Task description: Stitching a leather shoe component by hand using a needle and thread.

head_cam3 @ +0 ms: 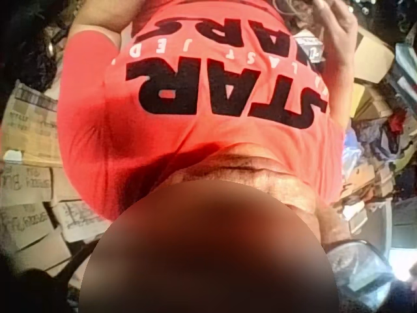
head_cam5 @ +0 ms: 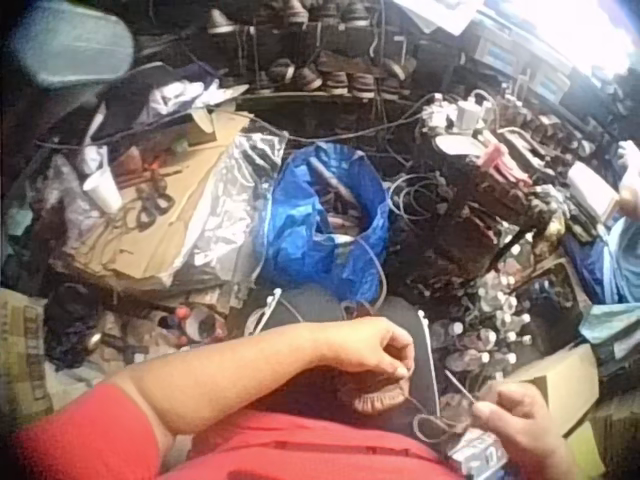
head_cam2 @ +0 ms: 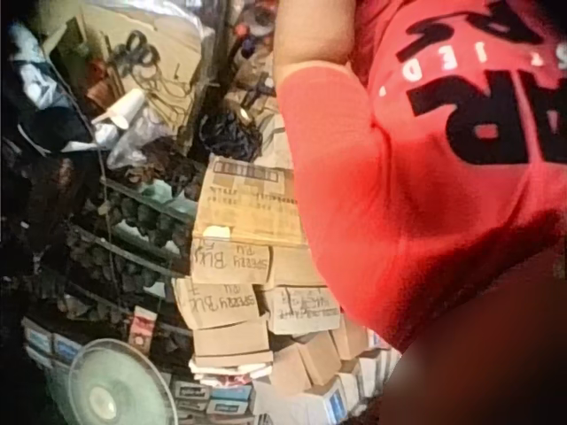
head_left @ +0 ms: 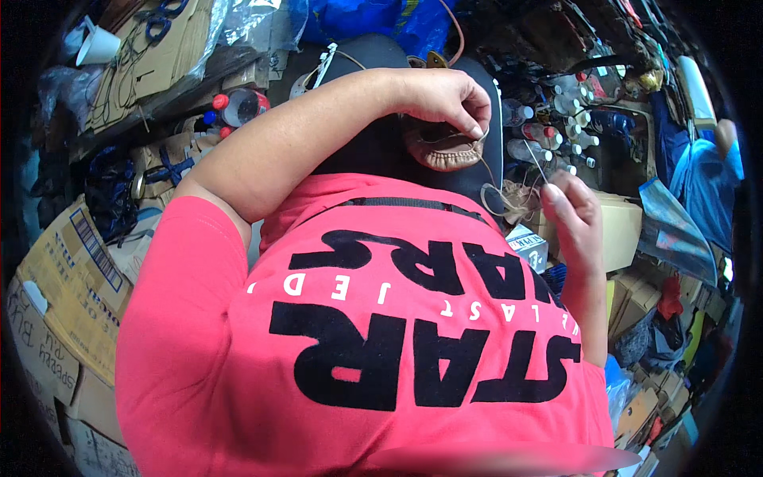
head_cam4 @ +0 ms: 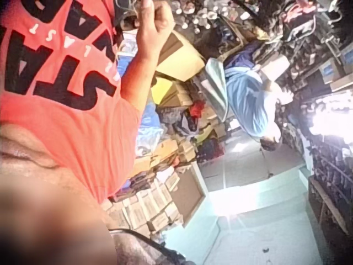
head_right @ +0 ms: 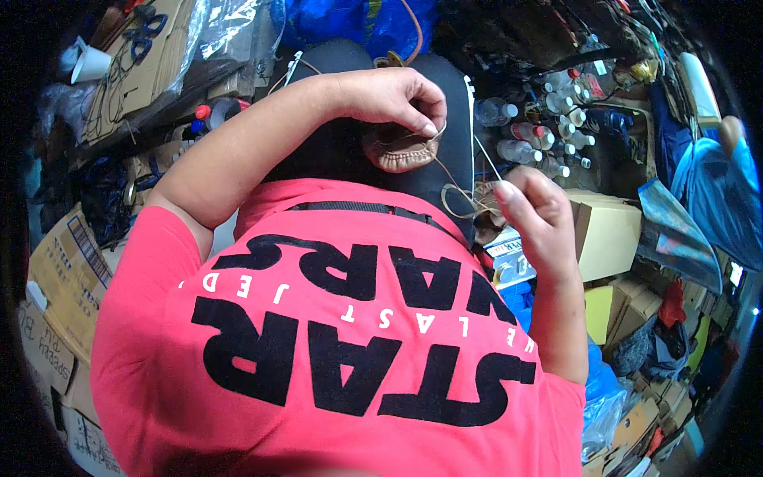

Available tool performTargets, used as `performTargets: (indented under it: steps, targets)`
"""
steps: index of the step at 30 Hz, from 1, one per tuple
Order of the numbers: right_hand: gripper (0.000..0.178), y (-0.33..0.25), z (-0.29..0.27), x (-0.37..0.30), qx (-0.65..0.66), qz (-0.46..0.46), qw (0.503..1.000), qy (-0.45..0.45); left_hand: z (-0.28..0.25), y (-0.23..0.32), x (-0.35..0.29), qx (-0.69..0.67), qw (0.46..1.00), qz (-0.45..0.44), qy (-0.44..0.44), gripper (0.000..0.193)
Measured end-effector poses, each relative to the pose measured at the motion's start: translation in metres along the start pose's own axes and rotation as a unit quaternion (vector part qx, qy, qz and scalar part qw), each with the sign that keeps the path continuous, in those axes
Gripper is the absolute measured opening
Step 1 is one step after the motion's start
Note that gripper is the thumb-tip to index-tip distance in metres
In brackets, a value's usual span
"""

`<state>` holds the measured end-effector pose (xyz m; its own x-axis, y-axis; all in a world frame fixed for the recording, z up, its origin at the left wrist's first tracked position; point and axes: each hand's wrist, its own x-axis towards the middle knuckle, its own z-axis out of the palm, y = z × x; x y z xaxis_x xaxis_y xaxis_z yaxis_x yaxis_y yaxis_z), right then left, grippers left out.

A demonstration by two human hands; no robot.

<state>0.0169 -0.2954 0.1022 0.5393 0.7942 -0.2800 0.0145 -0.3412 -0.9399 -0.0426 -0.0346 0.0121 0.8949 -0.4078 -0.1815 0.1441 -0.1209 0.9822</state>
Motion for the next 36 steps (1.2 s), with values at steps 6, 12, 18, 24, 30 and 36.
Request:
performTargets:
  steps: [6,12,18,24,30,36]
  targets:
    - [0.022,-0.001,0.025,0.022,-0.235,-0.04,0.971,-0.008,-0.001,0.003,0.003,-0.026,0.998,-0.053,-0.03,0.022]
    - [0.02,-0.004,0.027,0.03,-0.268,0.001,0.963,-0.032,-0.002,0.008,0.001,-0.004,0.998,-0.06,-0.034,0.022]
    - [0.019,-0.01,0.027,0.034,-0.297,0.019,0.953,-0.052,0.0,0.004,0.002,0.043,0.997,-0.059,-0.034,0.022]
    - [0.019,-0.009,0.035,0.036,-0.309,0.034,0.949,-0.043,-0.003,-0.005,-0.001,0.039,0.996,-0.066,-0.035,0.022]
    - [0.019,-0.013,0.039,0.039,-0.313,0.037,0.948,-0.043,-0.004,-0.007,0.0,0.022,0.997,-0.065,-0.039,0.022]
    - [0.02,-0.012,0.044,0.04,-0.327,0.03,0.944,-0.038,-0.005,-0.009,0.001,0.014,0.997,-0.049,-0.052,0.022]
